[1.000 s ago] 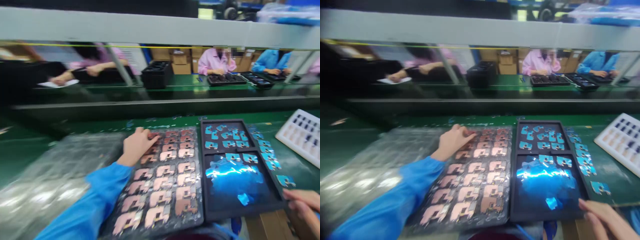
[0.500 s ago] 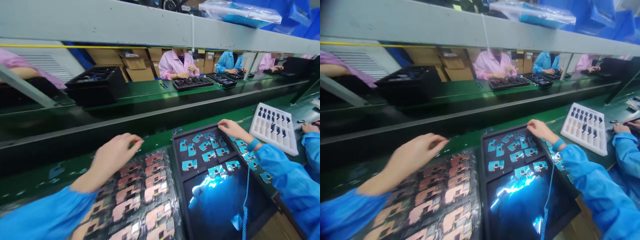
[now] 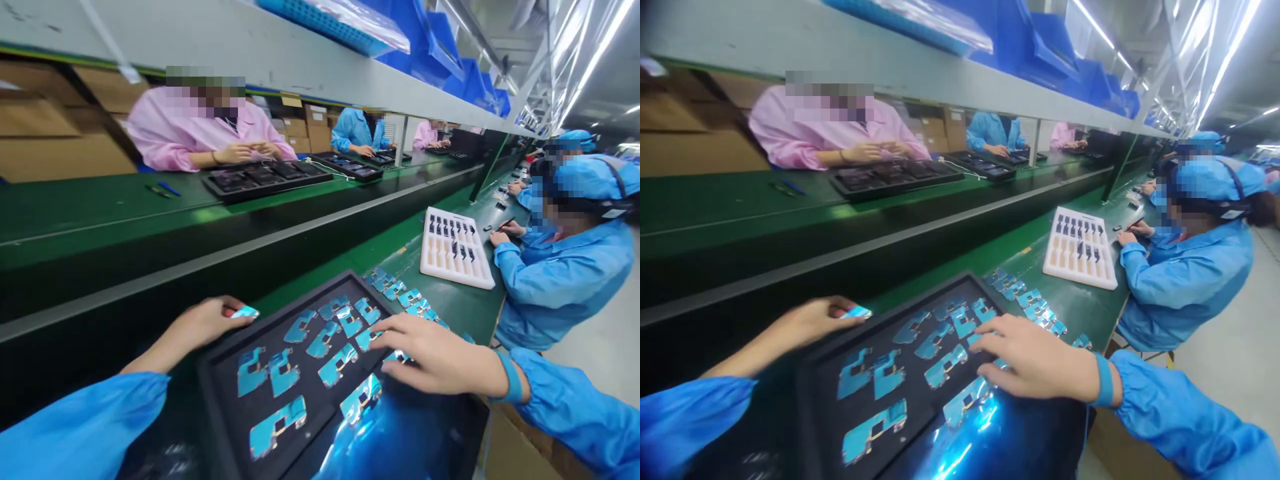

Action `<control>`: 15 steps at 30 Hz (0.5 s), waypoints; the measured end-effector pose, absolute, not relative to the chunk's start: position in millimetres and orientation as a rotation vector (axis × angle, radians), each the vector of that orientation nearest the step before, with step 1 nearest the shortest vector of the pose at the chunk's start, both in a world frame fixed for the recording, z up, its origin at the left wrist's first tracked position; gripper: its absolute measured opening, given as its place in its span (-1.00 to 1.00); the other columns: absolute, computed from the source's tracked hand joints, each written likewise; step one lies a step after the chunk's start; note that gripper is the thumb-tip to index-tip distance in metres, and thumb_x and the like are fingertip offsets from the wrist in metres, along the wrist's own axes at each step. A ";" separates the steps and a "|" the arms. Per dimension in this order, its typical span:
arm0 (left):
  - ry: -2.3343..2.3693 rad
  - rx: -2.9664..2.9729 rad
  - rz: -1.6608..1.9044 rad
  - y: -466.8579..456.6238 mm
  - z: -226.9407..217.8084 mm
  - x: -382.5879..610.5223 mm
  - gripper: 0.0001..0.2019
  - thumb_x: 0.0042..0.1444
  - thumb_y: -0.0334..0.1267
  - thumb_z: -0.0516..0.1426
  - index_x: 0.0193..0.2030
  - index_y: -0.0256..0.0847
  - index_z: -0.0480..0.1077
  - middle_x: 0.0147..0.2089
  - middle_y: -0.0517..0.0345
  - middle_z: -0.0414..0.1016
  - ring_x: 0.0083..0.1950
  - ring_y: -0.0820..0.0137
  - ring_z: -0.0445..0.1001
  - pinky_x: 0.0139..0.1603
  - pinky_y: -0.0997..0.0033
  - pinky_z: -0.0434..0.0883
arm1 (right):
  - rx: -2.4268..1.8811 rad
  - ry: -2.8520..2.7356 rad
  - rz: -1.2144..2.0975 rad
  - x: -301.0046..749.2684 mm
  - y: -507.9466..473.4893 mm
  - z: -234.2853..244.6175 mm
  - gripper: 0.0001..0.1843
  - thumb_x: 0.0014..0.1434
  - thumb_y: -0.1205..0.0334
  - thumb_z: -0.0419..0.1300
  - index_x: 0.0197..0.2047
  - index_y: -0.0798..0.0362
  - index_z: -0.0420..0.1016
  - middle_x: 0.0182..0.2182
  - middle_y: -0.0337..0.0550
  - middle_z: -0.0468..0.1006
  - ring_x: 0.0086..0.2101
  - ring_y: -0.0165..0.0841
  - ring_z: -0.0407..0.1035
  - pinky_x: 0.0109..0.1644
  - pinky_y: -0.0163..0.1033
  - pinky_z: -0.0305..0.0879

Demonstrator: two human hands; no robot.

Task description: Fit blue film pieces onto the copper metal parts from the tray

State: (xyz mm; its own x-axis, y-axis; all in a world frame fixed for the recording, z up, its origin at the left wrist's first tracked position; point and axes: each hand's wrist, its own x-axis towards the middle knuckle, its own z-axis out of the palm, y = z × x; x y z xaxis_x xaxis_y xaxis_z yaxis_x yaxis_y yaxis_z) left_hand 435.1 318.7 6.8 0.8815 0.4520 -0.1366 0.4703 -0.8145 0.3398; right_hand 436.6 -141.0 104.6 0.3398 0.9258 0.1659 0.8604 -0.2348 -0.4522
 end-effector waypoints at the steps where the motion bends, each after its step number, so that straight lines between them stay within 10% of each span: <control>1: 0.701 2.677 -0.037 317.1 15.1 433.6 -0.80 -0.04 0.03 0.18 -0.39 -0.01 0.46 -0.39 0.20 0.69 -0.26 0.13 0.70 -0.32 0.39 0.43 | -2.110 -1.463 0.215 437.1 -151.8 112.7 -0.71 0.55 0.22 0.14 0.25 0.04 0.51 0.26 0.09 0.56 0.24 -0.16 0.47 0.35 -0.01 0.45; 6: 0.691 2.436 0.161 245.3 69.6 409.3 -0.64 -0.11 0.25 0.13 -0.35 0.09 0.52 -0.35 0.24 0.72 -0.12 0.04 0.70 -0.13 0.24 0.47 | -1.762 -1.051 0.251 405.0 -174.9 102.3 -0.65 0.48 0.17 0.24 0.28 -0.03 0.51 0.21 -0.02 0.60 0.20 -0.22 0.52 0.30 -0.08 0.51; 10: 0.445 2.180 -0.121 109.8 99.2 378.7 -0.52 -0.27 0.38 0.31 -0.30 0.13 0.55 -0.38 0.28 0.67 -0.26 0.11 0.63 -0.21 0.21 0.49 | -1.493 -0.592 0.321 376.7 -160.7 54.9 -0.11 0.25 -0.07 0.47 0.50 -0.03 0.24 0.36 0.13 0.45 0.29 -0.07 0.47 0.24 0.01 0.58; 15: 0.220 2.071 -0.533 11.3 113.8 397.3 -0.46 -0.28 0.37 0.39 -0.44 -0.06 0.50 -0.51 0.21 0.46 -0.49 0.32 0.39 -0.46 0.35 0.34 | -1.128 -0.212 0.368 372.4 -149.4 23.3 -0.30 0.20 -0.33 0.44 0.16 -0.01 0.47 -0.18 -0.15 0.62 -0.29 -0.28 0.60 -0.32 -0.22 0.65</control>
State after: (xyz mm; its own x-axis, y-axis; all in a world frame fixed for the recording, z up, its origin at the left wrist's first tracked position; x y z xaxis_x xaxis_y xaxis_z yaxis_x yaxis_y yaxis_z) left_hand 397.3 11.3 113.8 0.8886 -0.0548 -0.4554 0.3604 -0.5307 0.7671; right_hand 372.4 -149.4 23.3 0.9203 0.3908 -0.0197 -0.1797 0.3773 -0.9085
